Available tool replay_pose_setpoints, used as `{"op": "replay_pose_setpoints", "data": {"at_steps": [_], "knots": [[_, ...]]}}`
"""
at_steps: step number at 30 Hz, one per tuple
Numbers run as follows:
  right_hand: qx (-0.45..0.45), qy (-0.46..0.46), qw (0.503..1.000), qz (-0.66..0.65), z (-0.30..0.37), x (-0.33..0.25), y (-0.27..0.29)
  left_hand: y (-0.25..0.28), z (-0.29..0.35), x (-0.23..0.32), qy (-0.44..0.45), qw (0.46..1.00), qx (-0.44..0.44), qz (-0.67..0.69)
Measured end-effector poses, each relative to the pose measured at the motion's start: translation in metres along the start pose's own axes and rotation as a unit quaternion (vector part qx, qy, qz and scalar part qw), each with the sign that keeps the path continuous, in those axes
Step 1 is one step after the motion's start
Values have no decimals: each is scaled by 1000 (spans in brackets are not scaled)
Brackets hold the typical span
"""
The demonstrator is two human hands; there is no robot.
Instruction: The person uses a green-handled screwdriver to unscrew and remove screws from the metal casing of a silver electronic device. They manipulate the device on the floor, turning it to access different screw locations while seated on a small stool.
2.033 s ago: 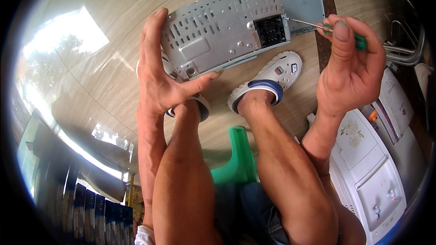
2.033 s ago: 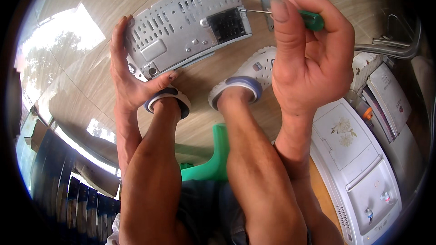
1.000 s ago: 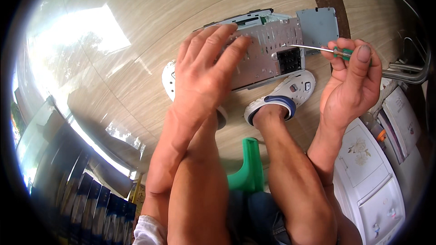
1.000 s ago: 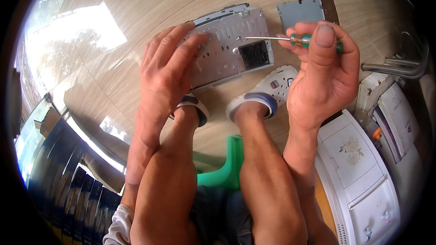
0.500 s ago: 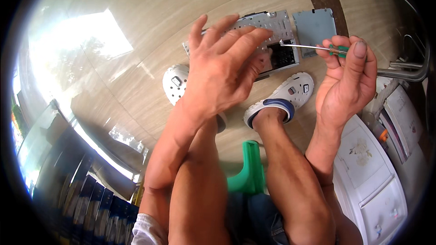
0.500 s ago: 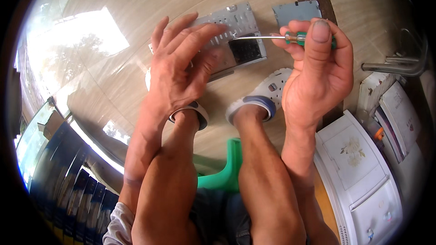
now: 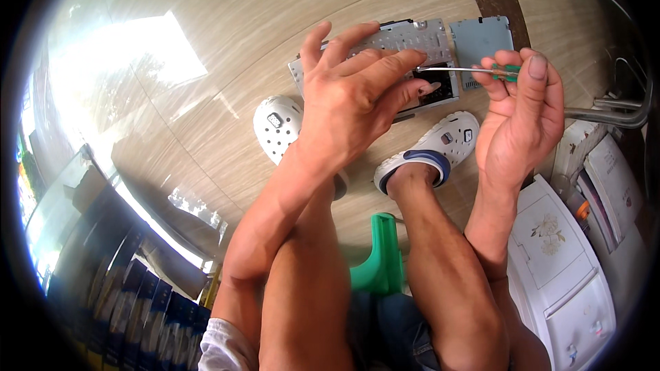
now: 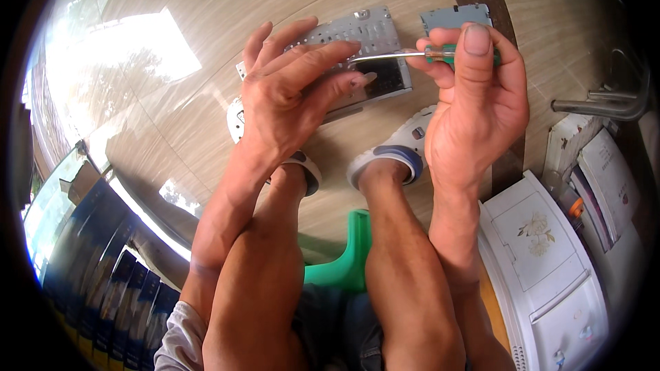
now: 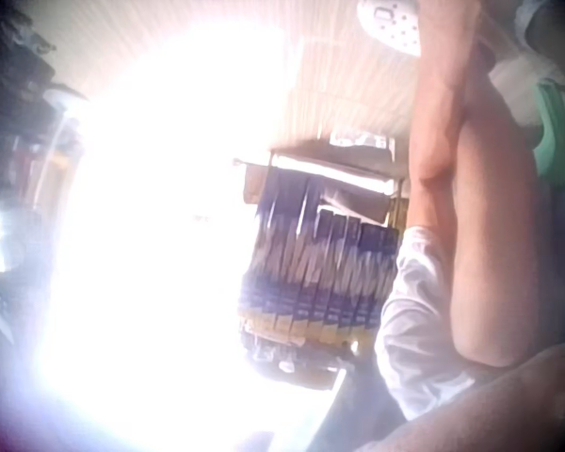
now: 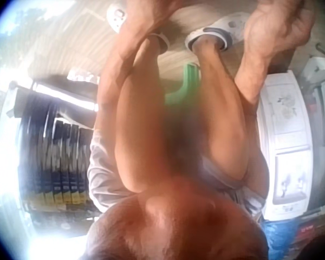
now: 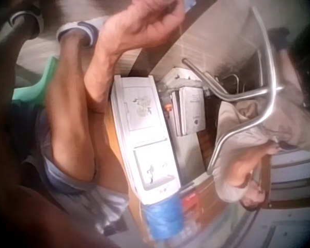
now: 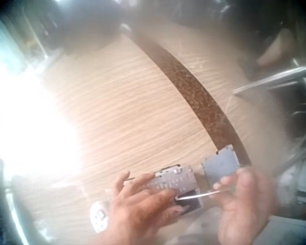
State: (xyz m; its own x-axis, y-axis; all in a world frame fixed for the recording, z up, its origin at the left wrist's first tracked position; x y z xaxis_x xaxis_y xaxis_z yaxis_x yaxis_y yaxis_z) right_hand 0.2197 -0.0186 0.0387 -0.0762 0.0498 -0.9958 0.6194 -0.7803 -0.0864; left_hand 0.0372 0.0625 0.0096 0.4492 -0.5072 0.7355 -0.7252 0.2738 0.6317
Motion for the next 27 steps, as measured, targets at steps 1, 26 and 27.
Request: {"op": "replay_pose_setpoints", "data": {"at_steps": [1,26,27], "knots": [[-4,-4,1000,-5,1,1,-1,0,0,0,0,1000,1,0],[-261,29,909,324,34,11,-49,3,2,-8,-35,998,44,25],[-245,32,910,332,36,13,-47,3,3,-7,-44,998,50,21]]}}
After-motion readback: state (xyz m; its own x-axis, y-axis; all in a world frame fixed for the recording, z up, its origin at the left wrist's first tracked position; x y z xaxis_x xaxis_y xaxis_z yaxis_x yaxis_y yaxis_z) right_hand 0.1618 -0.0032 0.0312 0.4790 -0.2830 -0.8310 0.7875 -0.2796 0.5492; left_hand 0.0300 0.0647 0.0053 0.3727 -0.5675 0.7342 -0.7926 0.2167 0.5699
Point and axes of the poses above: each hand's wrist, its own z-axis away from the middle knuckle, its own y-axis out of the back of the hand, x = y × z, the point moved 7 cm from there along -z, towards the middle knuckle, and after that the axes turned 3 degrees about x, right-handed, at the moved point
